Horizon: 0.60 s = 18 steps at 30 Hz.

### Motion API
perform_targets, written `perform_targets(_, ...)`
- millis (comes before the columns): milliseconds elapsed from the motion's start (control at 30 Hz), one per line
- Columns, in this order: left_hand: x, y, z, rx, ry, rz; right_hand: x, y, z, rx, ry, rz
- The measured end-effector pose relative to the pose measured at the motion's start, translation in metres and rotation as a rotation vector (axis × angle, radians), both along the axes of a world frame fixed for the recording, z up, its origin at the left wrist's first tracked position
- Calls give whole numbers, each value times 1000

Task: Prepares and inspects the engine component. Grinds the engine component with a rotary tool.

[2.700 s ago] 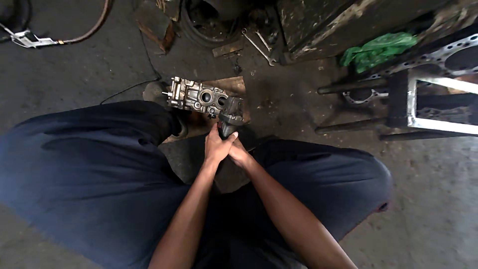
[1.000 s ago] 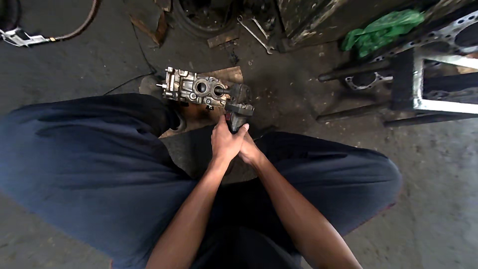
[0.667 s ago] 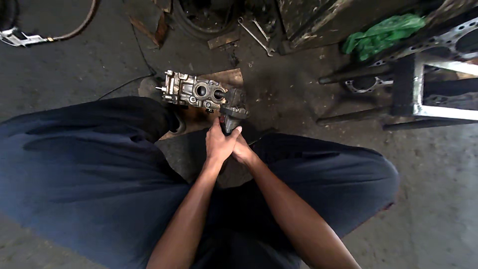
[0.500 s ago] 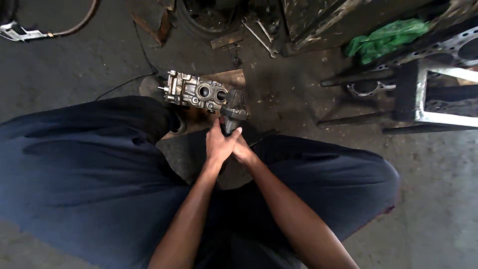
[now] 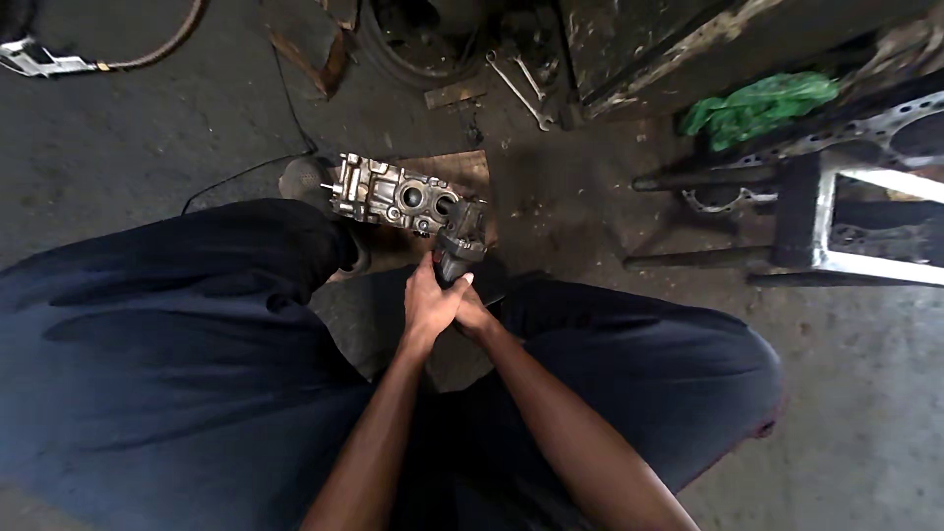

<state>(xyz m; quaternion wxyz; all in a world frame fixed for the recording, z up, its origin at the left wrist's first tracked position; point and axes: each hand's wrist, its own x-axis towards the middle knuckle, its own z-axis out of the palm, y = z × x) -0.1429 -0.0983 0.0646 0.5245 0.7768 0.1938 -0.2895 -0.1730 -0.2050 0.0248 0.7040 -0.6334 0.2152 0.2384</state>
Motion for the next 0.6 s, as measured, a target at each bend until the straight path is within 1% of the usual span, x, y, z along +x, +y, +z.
perform_targets(100,1,3,-1,-2,10,-1,3,3,3,-28,9,10)
perform_targets(300,2,4,-2,-1,8,4,3,5,-2,14,-43,-15)
perform_targets(600,0,1,3,8,-5,24,2,1,2,-33,-84,36)
